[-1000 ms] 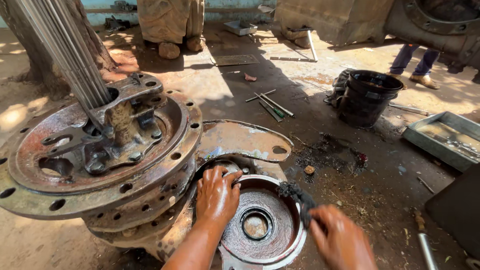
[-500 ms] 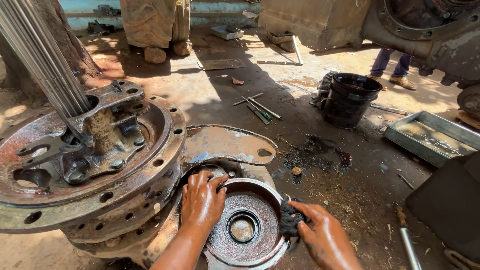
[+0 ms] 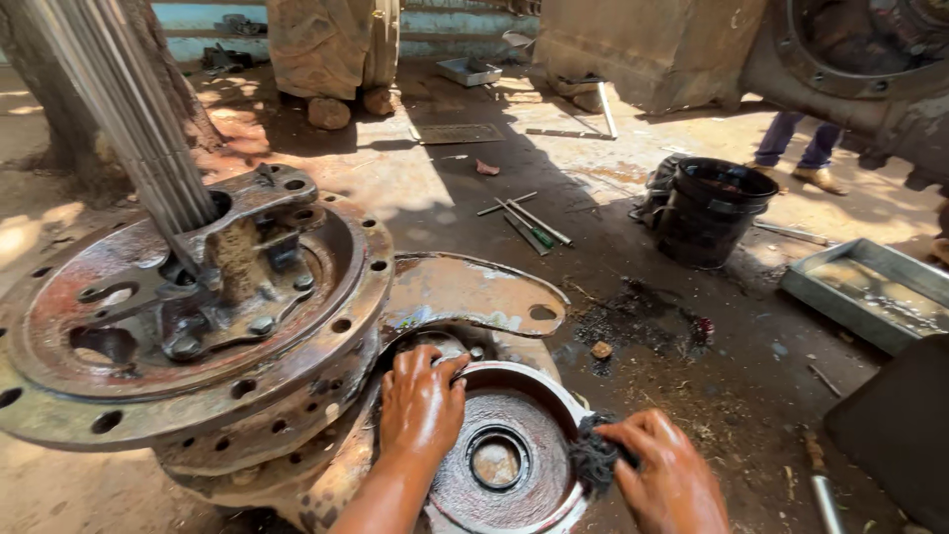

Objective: The person cleans a large, greasy metal machinery part using a dark cloth. They repeatedly wipe the interior surfaces and edges of the component, which is positioned on the ground next to a vertical shaft.

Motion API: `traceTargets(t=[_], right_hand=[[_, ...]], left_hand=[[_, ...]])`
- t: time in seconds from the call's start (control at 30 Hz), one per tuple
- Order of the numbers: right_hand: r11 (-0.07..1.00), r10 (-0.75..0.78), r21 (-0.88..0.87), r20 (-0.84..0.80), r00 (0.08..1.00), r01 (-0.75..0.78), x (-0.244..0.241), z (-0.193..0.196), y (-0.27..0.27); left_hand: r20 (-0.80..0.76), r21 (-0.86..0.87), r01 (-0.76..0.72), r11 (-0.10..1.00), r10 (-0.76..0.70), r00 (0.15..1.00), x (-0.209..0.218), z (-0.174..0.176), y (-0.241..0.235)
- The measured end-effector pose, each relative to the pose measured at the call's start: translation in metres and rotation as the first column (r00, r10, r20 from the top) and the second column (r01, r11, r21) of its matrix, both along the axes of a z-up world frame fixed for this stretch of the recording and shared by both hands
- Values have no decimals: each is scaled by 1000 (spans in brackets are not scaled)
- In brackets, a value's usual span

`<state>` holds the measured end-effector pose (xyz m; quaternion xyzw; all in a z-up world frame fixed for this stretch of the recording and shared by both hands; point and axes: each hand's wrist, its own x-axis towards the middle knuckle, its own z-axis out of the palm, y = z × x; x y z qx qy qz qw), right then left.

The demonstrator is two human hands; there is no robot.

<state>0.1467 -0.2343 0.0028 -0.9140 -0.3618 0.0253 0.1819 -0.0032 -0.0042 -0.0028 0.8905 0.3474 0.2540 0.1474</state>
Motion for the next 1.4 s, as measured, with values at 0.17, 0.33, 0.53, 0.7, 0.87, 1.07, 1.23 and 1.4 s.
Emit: traceTargets(t=[0.17,0.33,0.53,0.7,0.87,1.07,1.23,1.4], right_hand=[[999,-19,-36,-65,998,17,20,22,49],[995,87,-43,-21,996,-87,12,48,62],[973,78,-201,-166,983,-111,14,53,19],[992,106,-50,-191,976,-117,43,35,64],[983,130,-74,-350,928,-165,42,48,92],[979,147,-111,-196,970,-171,36,52,60],[999,7,-41,-419,908,-27,49,34,51],[998,54,30,-215,975,-49,28,44,91]], left_hand=[[-10,-25,14,1000,-15,1000,1,2,-1],[34,-20,4,1000,-4,999,1,2,-2],[-5,-65,27,998,-28,1000,0,7,-1],[15,-40,48,998,-48,999,5,12,-2],[-7,-73,30,997,-30,1000,2,6,-2],[-24,-71,31,997,-33,999,0,9,1],[-13,-82,28,996,-29,999,4,9,3],[20,-53,38,998,-37,999,4,7,2]])
